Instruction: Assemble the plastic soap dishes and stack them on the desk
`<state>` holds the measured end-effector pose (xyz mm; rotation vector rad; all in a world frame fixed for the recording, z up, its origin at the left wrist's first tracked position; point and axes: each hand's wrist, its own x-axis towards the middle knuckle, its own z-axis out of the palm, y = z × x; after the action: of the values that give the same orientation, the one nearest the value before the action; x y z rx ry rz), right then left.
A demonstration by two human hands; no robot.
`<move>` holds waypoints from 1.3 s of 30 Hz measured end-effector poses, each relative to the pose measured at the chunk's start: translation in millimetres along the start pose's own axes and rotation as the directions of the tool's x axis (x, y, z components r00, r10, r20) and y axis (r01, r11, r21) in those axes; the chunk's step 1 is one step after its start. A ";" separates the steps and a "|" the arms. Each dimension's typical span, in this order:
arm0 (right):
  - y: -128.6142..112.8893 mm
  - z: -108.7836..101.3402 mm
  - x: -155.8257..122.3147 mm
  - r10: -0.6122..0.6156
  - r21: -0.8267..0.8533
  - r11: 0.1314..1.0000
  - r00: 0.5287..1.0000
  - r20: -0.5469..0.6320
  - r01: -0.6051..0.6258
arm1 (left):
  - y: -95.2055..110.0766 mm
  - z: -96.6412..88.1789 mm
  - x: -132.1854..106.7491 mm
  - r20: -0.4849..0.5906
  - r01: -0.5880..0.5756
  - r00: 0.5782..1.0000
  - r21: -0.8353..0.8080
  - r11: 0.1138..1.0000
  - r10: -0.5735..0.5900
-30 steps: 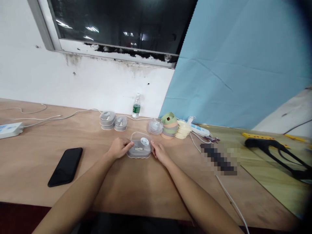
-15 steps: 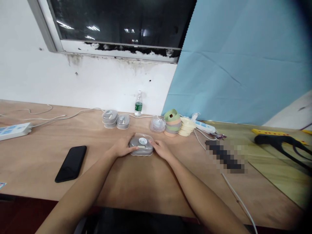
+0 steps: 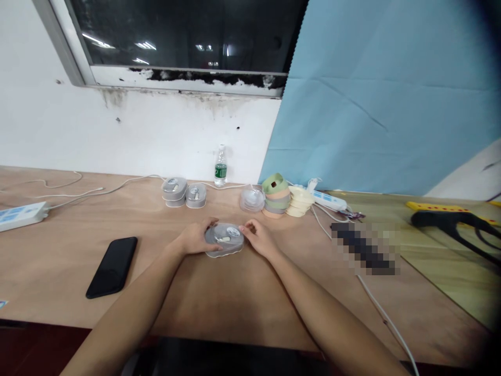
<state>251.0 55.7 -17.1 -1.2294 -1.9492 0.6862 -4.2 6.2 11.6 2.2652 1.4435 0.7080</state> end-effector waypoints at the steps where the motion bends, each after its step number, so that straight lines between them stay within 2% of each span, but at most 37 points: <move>1: -0.2 -0.2 -0.1 0.003 0.029 1.000 1.000 0.009 -0.003 | -0.7 0.2 0.0 0.000 -0.002 1.000 0.009 1.000 0.002; 5: 1.0 -0.1 -1.6 -0.065 0.108 0.992 0.995 0.070 0.057 | -4.9 3.5 0.5 -0.037 0.006 0.999 0.021 1.000 -0.005; 8: 2.1 1.2 -2.9 -0.111 0.105 0.989 0.992 0.054 0.105 | -10.7 9.0 1.8 -0.075 0.015 0.997 -0.037 0.999 -0.018; 13: 2.5 3.7 -3.3 -0.090 0.132 0.988 0.995 0.043 0.083 | -15.9 15.9 4.6 -0.015 -0.006 1.000 -0.152 0.988 0.004; 21: 1.0 4.9 -4.0 -0.109 0.134 0.986 0.992 0.066 0.099 | -3.4 11.5 0.4 0.010 0.011 1.000 -0.065 0.998 -0.010; 30: -4.6 0.7 -6.3 -0.162 0.143 0.979 0.981 0.107 0.146 | -22.0 5.8 2.6 0.050 0.043 0.998 0.003 0.999 -0.043; 34: -1.6 2.2 -5.4 -0.177 0.099 0.981 0.978 0.115 0.166 | -23.0 6.4 3.1 0.037 0.008 0.999 0.019 1.000 -0.009; 39: -0.8 2.4 -4.1 -0.169 0.091 0.983 0.976 0.134 0.158 | -23.0 8.7 3.1 0.044 0.018 0.999 0.037 0.999 -0.019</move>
<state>249.8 51.5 -19.1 -0.9818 -2.0907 0.7758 -14.8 18.2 -7.3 2.2770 1.4662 0.6260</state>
